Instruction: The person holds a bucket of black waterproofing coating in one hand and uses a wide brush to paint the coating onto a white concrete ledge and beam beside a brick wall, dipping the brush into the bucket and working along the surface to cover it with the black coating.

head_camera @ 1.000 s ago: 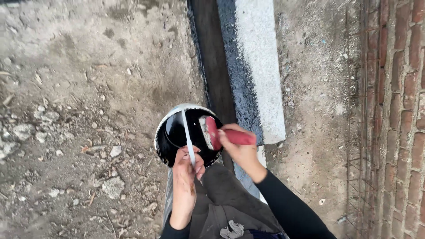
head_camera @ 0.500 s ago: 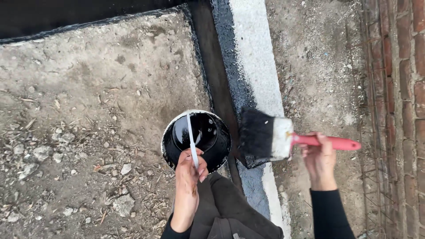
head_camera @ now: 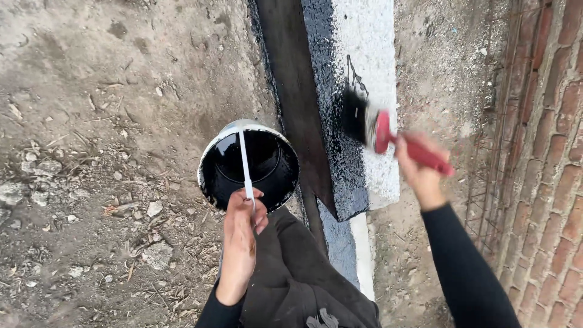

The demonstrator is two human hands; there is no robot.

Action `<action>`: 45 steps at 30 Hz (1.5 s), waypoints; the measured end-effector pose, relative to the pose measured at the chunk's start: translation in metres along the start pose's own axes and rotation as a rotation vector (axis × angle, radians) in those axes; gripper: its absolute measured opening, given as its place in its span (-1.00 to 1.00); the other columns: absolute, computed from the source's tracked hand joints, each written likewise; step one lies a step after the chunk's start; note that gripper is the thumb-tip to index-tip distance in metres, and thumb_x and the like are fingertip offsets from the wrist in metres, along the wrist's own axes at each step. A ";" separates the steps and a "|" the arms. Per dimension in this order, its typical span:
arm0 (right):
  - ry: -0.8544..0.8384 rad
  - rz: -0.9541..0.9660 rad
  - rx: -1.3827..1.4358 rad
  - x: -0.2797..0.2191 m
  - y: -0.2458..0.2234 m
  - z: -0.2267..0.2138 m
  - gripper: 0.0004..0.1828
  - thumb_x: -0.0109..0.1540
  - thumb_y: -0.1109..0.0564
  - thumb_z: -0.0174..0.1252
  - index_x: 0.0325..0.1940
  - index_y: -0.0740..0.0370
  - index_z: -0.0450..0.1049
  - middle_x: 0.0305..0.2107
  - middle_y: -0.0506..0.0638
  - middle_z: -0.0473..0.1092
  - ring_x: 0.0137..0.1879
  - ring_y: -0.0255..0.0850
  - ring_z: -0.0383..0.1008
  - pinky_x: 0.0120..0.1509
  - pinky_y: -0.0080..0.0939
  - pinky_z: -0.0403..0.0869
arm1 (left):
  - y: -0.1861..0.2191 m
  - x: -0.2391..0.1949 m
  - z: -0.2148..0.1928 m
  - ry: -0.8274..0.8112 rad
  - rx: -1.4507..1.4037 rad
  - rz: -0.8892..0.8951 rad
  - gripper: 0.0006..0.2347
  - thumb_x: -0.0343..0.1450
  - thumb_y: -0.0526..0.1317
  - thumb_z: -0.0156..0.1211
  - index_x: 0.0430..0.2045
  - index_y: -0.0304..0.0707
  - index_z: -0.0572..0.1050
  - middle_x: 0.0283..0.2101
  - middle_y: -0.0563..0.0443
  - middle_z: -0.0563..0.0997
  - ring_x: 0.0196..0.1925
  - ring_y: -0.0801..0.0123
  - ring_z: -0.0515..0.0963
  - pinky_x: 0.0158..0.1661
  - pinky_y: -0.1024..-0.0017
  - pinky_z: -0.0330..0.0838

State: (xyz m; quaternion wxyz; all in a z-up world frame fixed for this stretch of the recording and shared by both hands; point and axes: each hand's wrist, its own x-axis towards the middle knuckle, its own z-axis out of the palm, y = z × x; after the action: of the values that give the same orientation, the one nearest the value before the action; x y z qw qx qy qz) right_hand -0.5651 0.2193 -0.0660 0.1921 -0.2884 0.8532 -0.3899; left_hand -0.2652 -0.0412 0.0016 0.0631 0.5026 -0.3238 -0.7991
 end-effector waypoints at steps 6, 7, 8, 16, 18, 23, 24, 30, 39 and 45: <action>-0.176 0.215 -0.316 -0.127 -0.037 -0.034 -0.84 0.23 0.18 0.29 -0.11 0.22 0.61 -0.31 0.04 0.60 -0.29 -0.30 0.64 -0.22 -0.31 0.62 | 0.002 0.016 -0.023 0.051 -0.012 -0.066 -0.70 0.53 -0.11 -0.20 -0.15 -0.46 0.33 -0.46 0.07 0.23 -0.42 0.51 0.20 -0.38 0.48 0.18; -0.191 0.299 -0.321 -0.143 -0.035 -0.040 -0.84 0.21 0.17 0.30 -0.13 0.22 0.62 -0.31 0.04 0.61 -0.29 -0.29 0.65 -0.21 -0.29 0.63 | 0.001 0.018 -0.028 0.062 -0.026 -0.070 -0.70 0.53 -0.11 -0.19 -0.15 -0.47 0.33 -0.45 0.07 0.24 -0.42 0.51 0.21 -0.38 0.49 0.19; -0.193 0.303 -0.327 -0.128 -0.034 -0.041 -0.84 0.21 0.17 0.30 -0.13 0.22 0.62 -0.31 0.04 0.61 -0.29 -0.29 0.65 -0.21 -0.29 0.63 | 0.000 0.021 -0.032 0.061 -0.030 -0.076 -0.70 0.53 -0.11 -0.19 -0.15 -0.47 0.33 -0.45 0.07 0.24 -0.42 0.51 0.21 -0.38 0.49 0.19; 0.176 0.685 1.067 0.092 0.028 0.020 -0.88 0.24 0.20 0.23 -0.22 0.27 0.45 -0.14 0.05 0.45 0.05 -0.14 0.49 0.24 -0.15 0.53 | 0.017 0.028 -0.061 0.111 -0.040 -0.099 -0.69 0.51 -0.12 -0.16 -0.12 -0.50 0.32 -0.46 0.04 0.26 -0.41 0.49 0.21 -0.36 0.48 0.17; 0.068 0.366 0.565 0.146 -0.005 0.038 -0.91 0.34 0.24 0.23 -0.16 0.31 0.46 -0.21 0.05 0.47 -0.12 -0.18 0.53 0.02 -0.19 0.59 | 0.022 0.027 -0.063 0.108 -0.024 -0.101 -0.69 0.52 -0.12 -0.17 -0.12 -0.50 0.32 -0.46 0.04 0.25 -0.40 0.49 0.21 -0.35 0.47 0.17; 0.013 -0.148 0.035 0.161 -0.033 0.045 -0.91 0.52 0.31 0.23 0.08 0.42 0.49 -0.11 0.14 0.53 -0.18 -0.18 0.65 -0.09 -0.26 0.67 | 0.026 0.032 -0.069 0.099 -0.032 -0.095 -0.70 0.52 -0.14 -0.18 -0.11 -0.50 0.31 -0.44 0.04 0.24 -0.38 0.49 0.20 -0.33 0.47 0.16; 0.007 -0.070 -0.022 0.140 -0.030 0.041 -0.93 0.49 0.30 0.22 0.04 0.38 0.49 -0.17 0.08 0.52 -0.20 -0.22 0.61 -0.10 -0.28 0.63 | 0.027 0.034 -0.070 0.112 -0.047 -0.096 -0.71 0.52 -0.15 -0.18 -0.11 -0.51 0.31 -0.43 0.03 0.24 -0.37 0.49 0.20 -0.33 0.47 0.16; -0.235 0.119 -0.426 -0.063 -0.039 -0.020 -0.86 0.28 0.19 0.24 -0.11 0.29 0.57 -0.31 0.07 0.56 -0.30 -0.23 0.60 -0.28 -0.30 0.55 | 0.031 0.044 -0.077 0.140 -0.048 -0.131 -0.71 0.50 -0.16 -0.18 -0.14 -0.53 0.31 -0.44 0.03 0.24 -0.38 0.48 0.20 -0.36 0.45 0.16; -0.281 0.382 -0.076 -0.002 -0.019 -0.017 -0.86 0.30 0.12 0.25 -0.15 0.23 0.60 -0.29 0.04 0.60 -0.25 -0.21 0.67 -0.19 -0.28 0.66 | 0.029 0.049 -0.084 0.145 -0.037 -0.190 -0.69 0.48 -0.14 -0.18 -0.14 -0.52 0.30 -0.48 0.02 0.22 -0.41 0.46 0.19 -0.36 0.45 0.15; -0.039 0.148 0.176 0.225 0.012 0.049 -0.81 0.52 0.22 0.19 -0.03 0.30 0.30 -0.26 0.02 0.46 -0.28 -0.23 0.55 -0.23 -0.30 0.57 | 0.029 0.039 -0.092 0.163 -0.043 -0.193 -0.69 0.47 -0.14 -0.19 -0.11 -0.50 0.28 -0.47 0.03 0.24 -0.41 0.46 0.19 -0.34 0.46 0.16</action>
State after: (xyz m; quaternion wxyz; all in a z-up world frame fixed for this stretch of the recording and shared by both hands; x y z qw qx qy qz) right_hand -0.7130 0.0542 -0.1295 0.2615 -0.2144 0.8306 -0.4424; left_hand -0.2133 -0.1225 -0.0377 0.0231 0.5933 -0.2504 -0.7647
